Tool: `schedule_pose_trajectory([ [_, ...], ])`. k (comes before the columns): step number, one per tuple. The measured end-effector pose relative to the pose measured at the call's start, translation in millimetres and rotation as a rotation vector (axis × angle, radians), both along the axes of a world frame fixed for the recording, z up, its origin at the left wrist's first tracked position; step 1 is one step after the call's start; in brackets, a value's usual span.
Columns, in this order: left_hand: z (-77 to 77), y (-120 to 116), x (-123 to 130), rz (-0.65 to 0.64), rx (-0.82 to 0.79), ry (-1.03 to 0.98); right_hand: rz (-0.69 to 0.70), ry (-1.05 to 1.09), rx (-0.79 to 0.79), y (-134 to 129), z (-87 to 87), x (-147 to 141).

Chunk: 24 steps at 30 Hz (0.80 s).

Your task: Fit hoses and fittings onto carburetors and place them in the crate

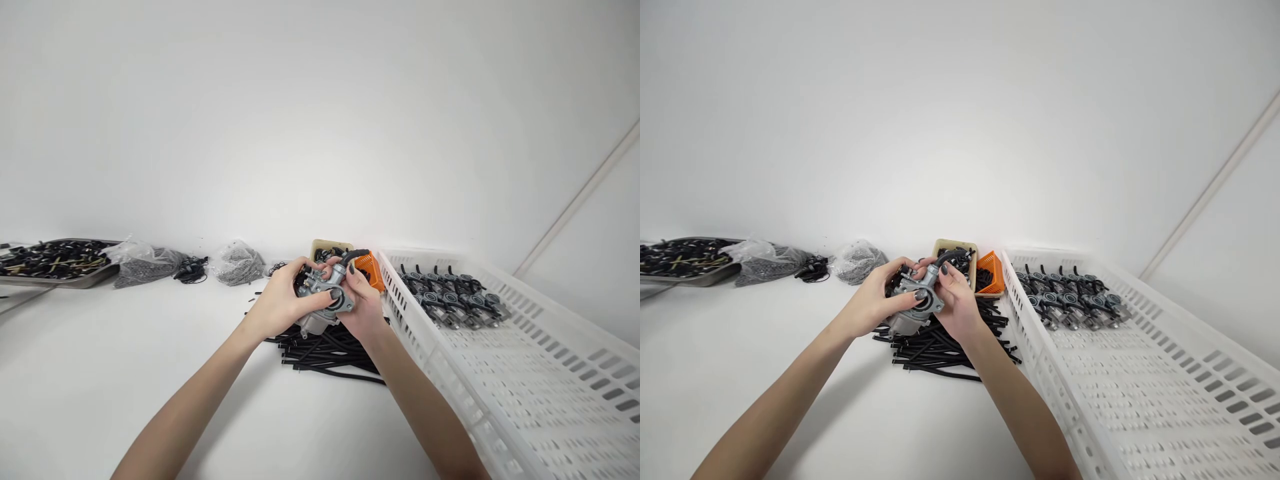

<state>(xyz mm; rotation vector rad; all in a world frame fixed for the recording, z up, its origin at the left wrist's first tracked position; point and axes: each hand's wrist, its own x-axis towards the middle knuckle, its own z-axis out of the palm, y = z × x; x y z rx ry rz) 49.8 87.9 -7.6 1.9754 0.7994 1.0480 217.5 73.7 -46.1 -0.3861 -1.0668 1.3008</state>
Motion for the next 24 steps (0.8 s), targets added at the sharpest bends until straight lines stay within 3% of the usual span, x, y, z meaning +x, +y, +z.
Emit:
schedule_pose_trajectory([
  [10,1.4,-3.9,3.7,0.021,-0.01,0.022,-0.081,0.062,0.01,0.6,1.3,-7.0],
  [18,0.2,-0.6,0.1,-0.017,-0.004,-0.003,0.058,0.059,-0.037,-0.8,3.5,0.5],
  [24,1.6,-2.5,0.5,0.014,0.018,0.009,-0.002,0.032,-0.013,1.0,1.6,-0.8],
])
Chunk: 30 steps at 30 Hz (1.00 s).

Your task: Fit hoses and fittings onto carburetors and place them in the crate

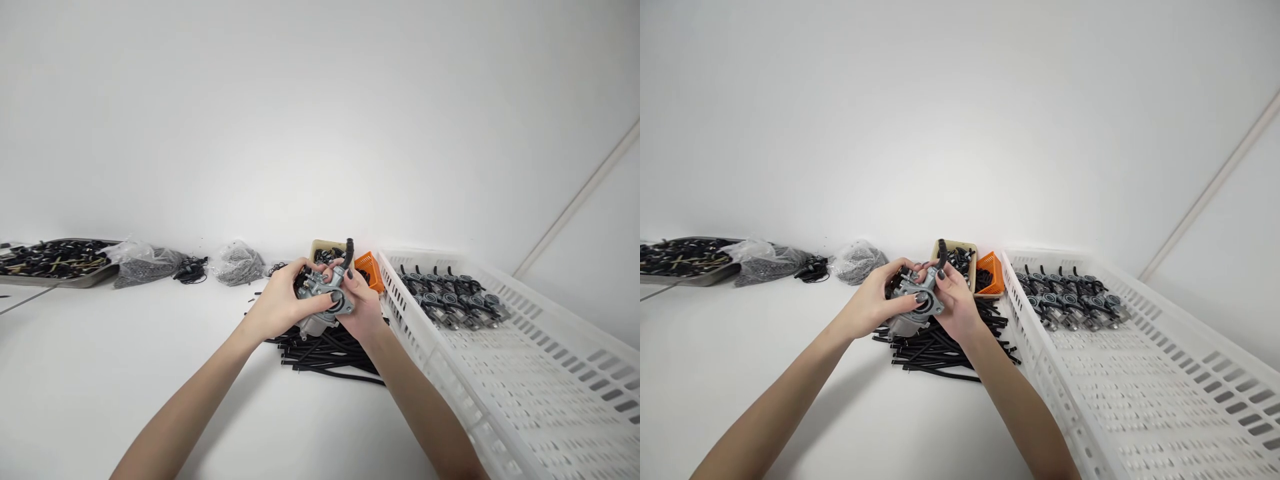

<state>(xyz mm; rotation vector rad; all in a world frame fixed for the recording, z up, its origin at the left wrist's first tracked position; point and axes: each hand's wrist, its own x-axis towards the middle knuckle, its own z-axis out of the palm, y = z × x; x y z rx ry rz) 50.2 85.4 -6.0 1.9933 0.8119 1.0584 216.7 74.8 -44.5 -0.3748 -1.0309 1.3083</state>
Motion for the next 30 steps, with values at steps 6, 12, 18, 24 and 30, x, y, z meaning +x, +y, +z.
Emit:
schedule_pose_trajectory([
  [6,0.4,-4.8,2.1,0.037,-0.017,0.039,-0.049,0.006,0.018,0.5,0.9,-6.1],
  [12,1.6,-4.6,0.1,0.021,-0.012,0.031,0.051,0.024,-0.004,0.1,0.0,-1.3],
  [18,0.5,-1.2,-0.9,-0.024,-0.012,-0.005,0.095,0.018,-0.014,-2.4,4.4,3.2],
  [24,3.1,0.2,-3.2,-0.054,-0.038,0.003,0.076,-0.026,0.017,-3.3,3.1,1.8],
  [30,3.4,-0.1,-2.2,-0.039,-0.037,0.041,0.041,-0.052,0.057,-1.1,-0.5,1.1],
])
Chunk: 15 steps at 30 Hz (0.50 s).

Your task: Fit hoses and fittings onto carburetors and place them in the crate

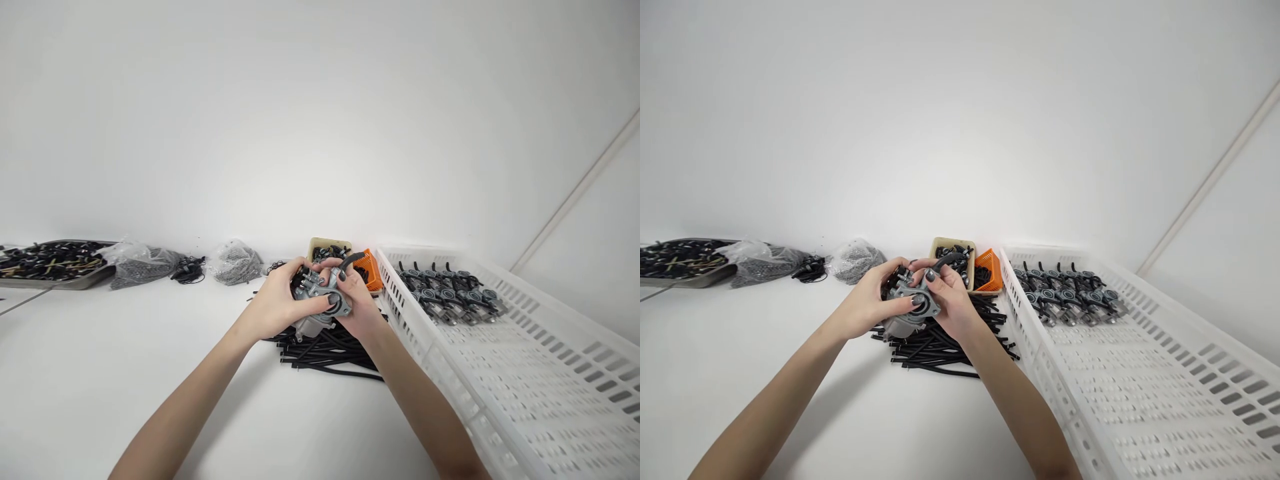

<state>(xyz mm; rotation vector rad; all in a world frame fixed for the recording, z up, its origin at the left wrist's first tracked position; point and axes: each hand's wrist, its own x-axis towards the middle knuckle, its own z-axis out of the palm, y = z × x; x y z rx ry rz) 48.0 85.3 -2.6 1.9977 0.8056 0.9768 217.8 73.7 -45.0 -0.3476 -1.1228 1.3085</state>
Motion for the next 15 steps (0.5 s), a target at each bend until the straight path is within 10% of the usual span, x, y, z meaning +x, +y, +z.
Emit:
schedule_pose_trajectory([
  [15,1.0,-3.3,-5.2,-0.03,0.004,-0.013,0.109,-0.032,0.033,1.0,-1.5,6.9],
])
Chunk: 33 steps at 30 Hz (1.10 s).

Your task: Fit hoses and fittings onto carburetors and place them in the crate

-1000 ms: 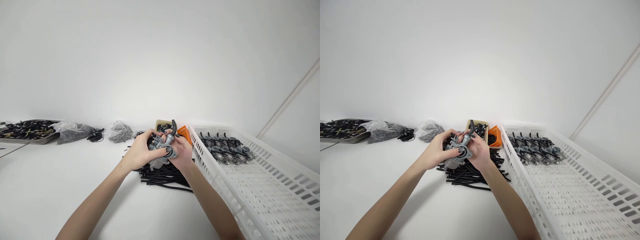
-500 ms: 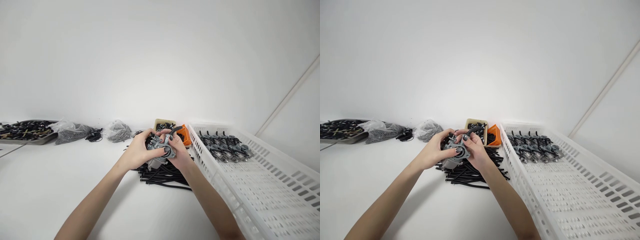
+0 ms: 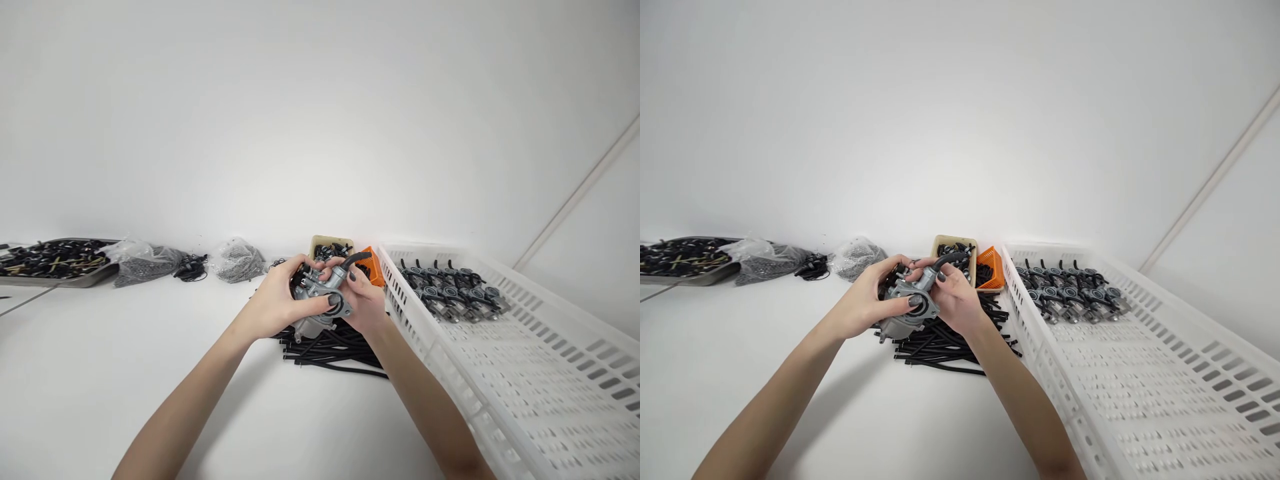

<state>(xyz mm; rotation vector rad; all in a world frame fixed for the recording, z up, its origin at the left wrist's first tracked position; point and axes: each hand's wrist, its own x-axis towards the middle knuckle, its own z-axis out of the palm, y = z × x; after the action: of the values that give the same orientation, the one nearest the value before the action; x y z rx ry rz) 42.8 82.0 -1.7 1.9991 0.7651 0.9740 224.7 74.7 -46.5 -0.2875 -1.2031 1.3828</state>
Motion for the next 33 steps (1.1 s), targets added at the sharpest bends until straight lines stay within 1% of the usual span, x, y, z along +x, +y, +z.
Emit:
schedule_pose_trajectory([
  [6,-0.5,2.7,1.4,0.001,-0.023,0.008,-0.085,0.023,0.03,-0.4,1.1,-4.8],
  [13,-2.3,5.9,-0.2,-0.078,-0.038,-0.061,-0.019,-0.045,0.013,0.2,2.8,0.6],
  [18,-2.1,6.2,0.7,-0.049,-0.043,-0.042,-0.119,-0.034,0.021,2.0,0.0,-1.4],
  [24,-1.2,5.5,0.4,-0.057,-0.04,-0.04,-0.058,-0.004,-0.013,0.9,2.2,-0.5],
  [29,1.0,3.8,-0.4,-0.051,-0.042,-0.025,-0.164,-0.048,0.022,-1.7,3.4,-1.3],
  [31,1.8,3.3,-0.9,-0.055,-0.029,-0.019,-0.149,-0.044,0.026,-4.3,6.2,-1.2],
  [33,2.6,2.6,-1.6,-0.066,-0.02,-0.023,-0.099,-0.04,0.011,-6.9,9.2,-0.5],
])
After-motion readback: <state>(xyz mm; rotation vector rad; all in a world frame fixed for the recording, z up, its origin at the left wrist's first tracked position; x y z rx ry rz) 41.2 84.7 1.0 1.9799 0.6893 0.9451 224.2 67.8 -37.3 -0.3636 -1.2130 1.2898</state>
